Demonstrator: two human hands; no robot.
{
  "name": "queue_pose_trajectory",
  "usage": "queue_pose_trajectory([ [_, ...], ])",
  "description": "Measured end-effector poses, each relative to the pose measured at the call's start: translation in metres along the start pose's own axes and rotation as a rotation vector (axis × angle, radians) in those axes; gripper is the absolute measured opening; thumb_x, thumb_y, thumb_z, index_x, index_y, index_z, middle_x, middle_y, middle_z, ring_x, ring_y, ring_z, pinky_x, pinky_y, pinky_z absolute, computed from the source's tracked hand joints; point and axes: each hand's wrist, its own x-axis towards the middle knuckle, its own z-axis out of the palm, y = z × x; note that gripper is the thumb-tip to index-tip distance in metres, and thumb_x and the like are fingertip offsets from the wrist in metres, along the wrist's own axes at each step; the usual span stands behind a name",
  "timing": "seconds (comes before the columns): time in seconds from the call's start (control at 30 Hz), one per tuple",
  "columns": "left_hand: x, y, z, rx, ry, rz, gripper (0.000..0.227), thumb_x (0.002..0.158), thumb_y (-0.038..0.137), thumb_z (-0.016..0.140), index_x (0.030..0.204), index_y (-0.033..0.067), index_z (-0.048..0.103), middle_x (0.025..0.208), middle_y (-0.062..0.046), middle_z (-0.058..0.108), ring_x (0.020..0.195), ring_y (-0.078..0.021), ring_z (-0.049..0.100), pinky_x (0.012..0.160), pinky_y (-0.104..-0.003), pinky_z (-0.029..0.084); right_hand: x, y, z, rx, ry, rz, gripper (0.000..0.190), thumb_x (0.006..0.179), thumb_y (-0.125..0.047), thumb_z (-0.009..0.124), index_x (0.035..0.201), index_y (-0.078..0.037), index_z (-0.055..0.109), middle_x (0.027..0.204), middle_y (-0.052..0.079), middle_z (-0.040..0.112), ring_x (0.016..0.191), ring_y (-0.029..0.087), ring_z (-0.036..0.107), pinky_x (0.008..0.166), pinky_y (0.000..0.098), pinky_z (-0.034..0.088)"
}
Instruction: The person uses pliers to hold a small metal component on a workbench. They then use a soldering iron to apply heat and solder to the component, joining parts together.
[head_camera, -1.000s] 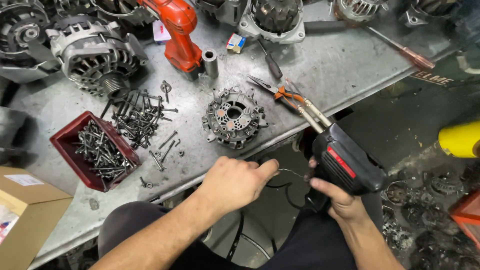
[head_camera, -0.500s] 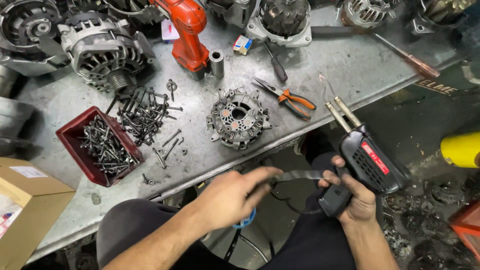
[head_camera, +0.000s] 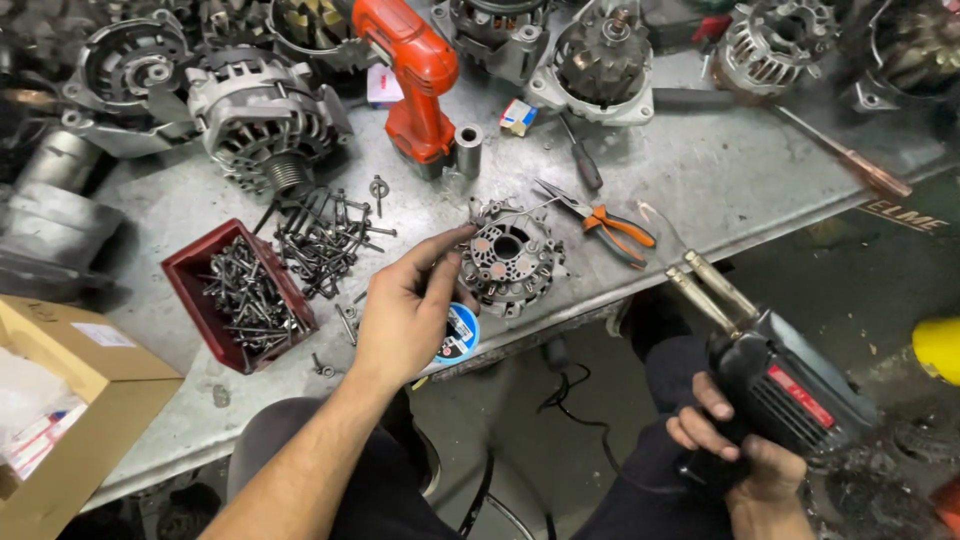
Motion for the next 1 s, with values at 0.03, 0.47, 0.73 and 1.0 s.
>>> queue_pose_trajectory([
  [0.03, 0.0004, -0.0035, -0.0004, 0.003, 0.004, -0.001, 0.039, 0.100, 0.011, 0.051, 0.134, 0.0129, 0.070, 0.062, -0.001, 0.069, 0.050, -0.0068, 0.057, 0.045, -0.022, 0.041, 0.0011, 0.0015, -0.0009, 0.004, -0.003, 0.002, 0.078, 0.085, -0.003, 0.085, 0.150, -0.006, 0.043, 0.098, 0.006, 0.058, 0.062, 0.008, 0.051, 0.068, 0.0336, 0.042],
  [0.47, -0.0026, -0.0119, 0.0058, -0.155, -0.064, -0.022, 0.036, 0.103, 0.014, 0.052, 0.135, 0.0080, 0.067, 0.061, -0.002, 0.070, 0.048, -0.0066, 0.056, 0.044, -0.020, 0.041, 0.0054, 0.0070, 0.0027, -0.065, -0.033, 0.038, 0.076, 0.080, 0.001, 0.083, 0.146, -0.002, 0.047, 0.099, 0.008, 0.062, 0.064, 0.011, 0.056, 0.069, 0.0350, 0.046],
  [0.73, -0.0030, -0.0116, 0.0058, -0.190, -0.079, -0.002, 0.036, 0.103, 0.013, 0.051, 0.136, 0.0061, 0.066, 0.061, -0.004, 0.070, 0.049, -0.0075, 0.057, 0.045, -0.020, 0.042, 0.0070, 0.0063, 0.0051, -0.057, -0.061, 0.057, 0.073, 0.083, 0.001, 0.082, 0.146, -0.001, 0.046, 0.101, 0.008, 0.061, 0.066, 0.010, 0.054, 0.072, 0.0345, 0.046],
  [1.0, -0.0037, -0.0076, 0.0052, -0.165, -0.085, -0.003, 0.037, 0.104, 0.014, 0.051, 0.137, 0.0069, 0.065, 0.060, -0.003, 0.071, 0.046, -0.0065, 0.055, 0.042, -0.020, 0.040, 0.0063, 0.0066, 0.0024, -0.064, -0.052, 0.055, 0.073, 0.082, 0.001, 0.082, 0.146, -0.003, 0.047, 0.099, 0.008, 0.063, 0.065, 0.010, 0.056, 0.069, 0.0335, 0.046],
])
